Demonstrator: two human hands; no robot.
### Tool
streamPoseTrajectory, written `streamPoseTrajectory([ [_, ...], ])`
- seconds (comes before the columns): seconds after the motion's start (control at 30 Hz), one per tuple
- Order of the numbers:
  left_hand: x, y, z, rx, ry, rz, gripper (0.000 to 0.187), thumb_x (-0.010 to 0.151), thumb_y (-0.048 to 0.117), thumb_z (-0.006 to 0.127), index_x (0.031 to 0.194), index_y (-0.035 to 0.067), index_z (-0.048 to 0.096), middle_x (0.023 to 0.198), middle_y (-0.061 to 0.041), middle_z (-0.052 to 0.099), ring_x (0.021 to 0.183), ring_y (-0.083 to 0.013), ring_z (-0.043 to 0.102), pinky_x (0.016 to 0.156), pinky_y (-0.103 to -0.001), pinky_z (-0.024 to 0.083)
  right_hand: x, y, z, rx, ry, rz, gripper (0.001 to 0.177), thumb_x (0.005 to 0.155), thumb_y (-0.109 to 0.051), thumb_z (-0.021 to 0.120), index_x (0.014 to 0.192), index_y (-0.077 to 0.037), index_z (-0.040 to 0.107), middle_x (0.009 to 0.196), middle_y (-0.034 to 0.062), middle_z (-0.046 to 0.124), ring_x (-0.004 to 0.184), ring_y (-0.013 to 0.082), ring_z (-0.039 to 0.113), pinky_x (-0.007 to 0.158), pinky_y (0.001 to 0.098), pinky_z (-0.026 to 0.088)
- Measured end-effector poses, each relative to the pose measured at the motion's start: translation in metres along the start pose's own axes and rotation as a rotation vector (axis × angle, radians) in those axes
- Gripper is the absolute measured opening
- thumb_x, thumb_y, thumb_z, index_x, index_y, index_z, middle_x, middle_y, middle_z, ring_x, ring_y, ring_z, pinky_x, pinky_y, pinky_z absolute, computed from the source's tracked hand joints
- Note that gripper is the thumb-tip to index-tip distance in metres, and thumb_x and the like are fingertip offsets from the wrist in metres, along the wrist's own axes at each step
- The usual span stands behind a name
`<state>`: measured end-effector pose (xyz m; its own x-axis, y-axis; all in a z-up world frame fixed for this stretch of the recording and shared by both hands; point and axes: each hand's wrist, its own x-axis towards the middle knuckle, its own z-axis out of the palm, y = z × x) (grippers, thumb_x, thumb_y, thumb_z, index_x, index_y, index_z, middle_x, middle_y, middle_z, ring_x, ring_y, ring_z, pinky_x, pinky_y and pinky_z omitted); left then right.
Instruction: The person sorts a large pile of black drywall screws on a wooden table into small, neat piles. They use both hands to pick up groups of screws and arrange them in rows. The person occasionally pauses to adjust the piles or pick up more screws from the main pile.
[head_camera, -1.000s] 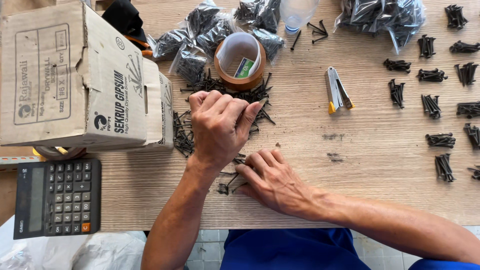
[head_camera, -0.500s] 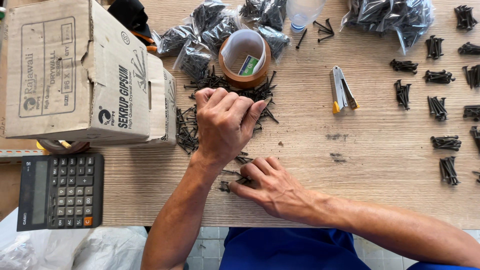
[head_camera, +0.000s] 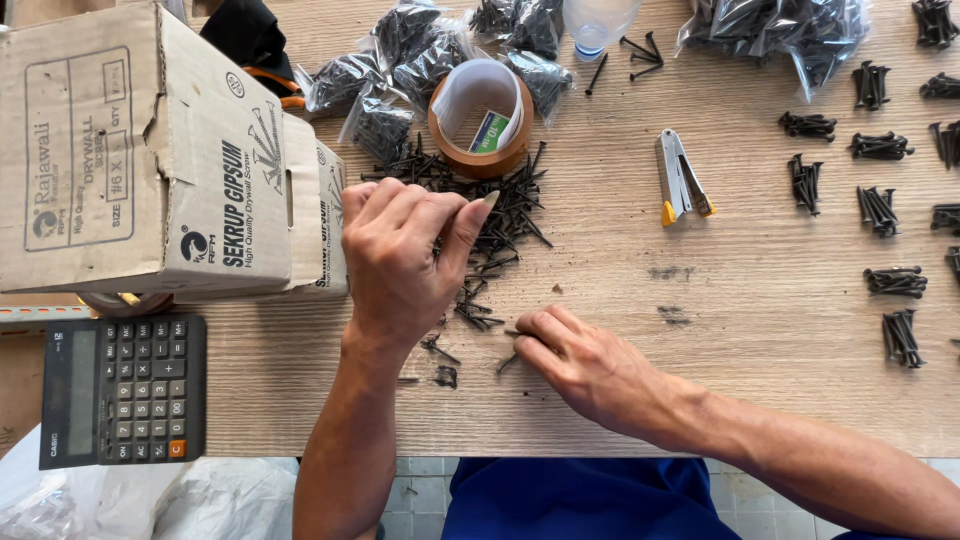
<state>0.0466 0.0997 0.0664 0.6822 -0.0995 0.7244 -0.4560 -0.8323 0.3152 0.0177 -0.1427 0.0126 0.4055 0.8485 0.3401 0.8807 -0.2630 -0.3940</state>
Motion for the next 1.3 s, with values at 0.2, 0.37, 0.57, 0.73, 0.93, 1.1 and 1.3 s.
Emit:
streamPoseTrajectory([
  [0.2,-0.010,0.010,-0.004,-0.051,-0.264,-0.020,0.027,0.106,0.033,0.070,0.095,0.010,0.075,0.072,-0.006,0.066,0.071,-0.0252,0.068,0.079,-0.043,0.049,-0.003,0.022,-0.006,-0.044,-0.063,0.058,0.009,0.101,-0.001,0.055,0.101,-0.006,0.063,0.095,0.0117,0.062,0.089,0.0323,0.066,0.070,0.0390,0.059],
  [0.37,-0.049,0.043,-0.023,-0.033,-0.653,-0.028,0.024,0.101,0.033,0.072,0.100,0.009,0.075,0.077,-0.010,0.069,0.077,-0.0301,0.071,0.078,-0.047,0.051,-0.004,0.029,-0.008,-0.073,-0.157,0.146,0.006,0.100,-0.002,0.059,0.102,-0.006,0.063,0.089,0.0115,0.062,0.084,0.0317,0.067,0.070,0.0405,0.059],
  [0.57,-0.107,0.076,-0.010,0.129,-0.725,-0.035,0.021,0.102,0.032,0.072,0.098,0.012,0.069,0.090,-0.006,0.064,0.084,-0.0281,0.059,0.073,-0.045,0.044,-0.003,0.040,-0.019,-0.060,-0.254,0.218,0.014,0.092,0.002,0.059,0.102,-0.008,0.060,0.096,0.0109,0.057,0.082,0.0308,0.057,0.070,0.0447,0.052],
  [0.73,-0.108,0.082,0.003,-0.016,-0.622,-0.047,0.006,0.102,0.006,0.061,0.097,0.008,0.064,0.091,-0.011,0.058,0.081,-0.0306,0.054,0.070,-0.044,0.042,0.000,0.040,-0.021,-0.008,-0.193,0.136,0.015,0.095,0.004,0.059,0.087,-0.008,0.056,0.096,0.0099,0.058,0.082,0.0295,0.054,0.072,0.0420,0.049],
  [0.93,-0.106,0.069,0.050,-0.104,-0.487,0.069,0.021,0.109,0.014,0.052,0.091,0.013,0.064,0.084,-0.002,0.052,0.077,-0.0212,0.059,0.068,-0.036,0.046,-0.008,0.052,-0.009,-0.145,-0.139,0.186,0.005,0.097,-0.009,0.065,0.095,-0.012,0.061,0.084,0.0057,0.058,0.084,0.0284,0.068,0.070,0.0382,0.059],
  [1.1,-0.083,0.074,0.045,0.017,-0.448,-0.048,0.028,0.095,0.026,0.078,0.108,0.006,0.066,0.093,-0.007,0.056,0.085,-0.0258,0.061,0.070,-0.039,0.048,0.001,0.054,-0.022,0.146,-0.254,0.334,0.028,0.090,-0.011,0.074,0.113,-0.012,0.057,0.086,0.0095,0.070,0.090,0.0350,0.074,0.079,0.0495,0.061],
  [1.3,-0.094,0.068,0.052,0.002,-0.403,-0.054,0.029,0.102,0.033,0.068,0.112,0.006,0.067,0.094,-0.007,0.053,0.086,-0.0277,0.059,0.071,-0.040,0.047,0.015,0.062,-0.041,0.286,-0.168,0.447,0.044,0.088,-0.030,0.084,0.123,-0.014,0.063,0.095,0.0097,0.074,0.094,0.0318,0.074,0.084,0.0501,0.059],
])
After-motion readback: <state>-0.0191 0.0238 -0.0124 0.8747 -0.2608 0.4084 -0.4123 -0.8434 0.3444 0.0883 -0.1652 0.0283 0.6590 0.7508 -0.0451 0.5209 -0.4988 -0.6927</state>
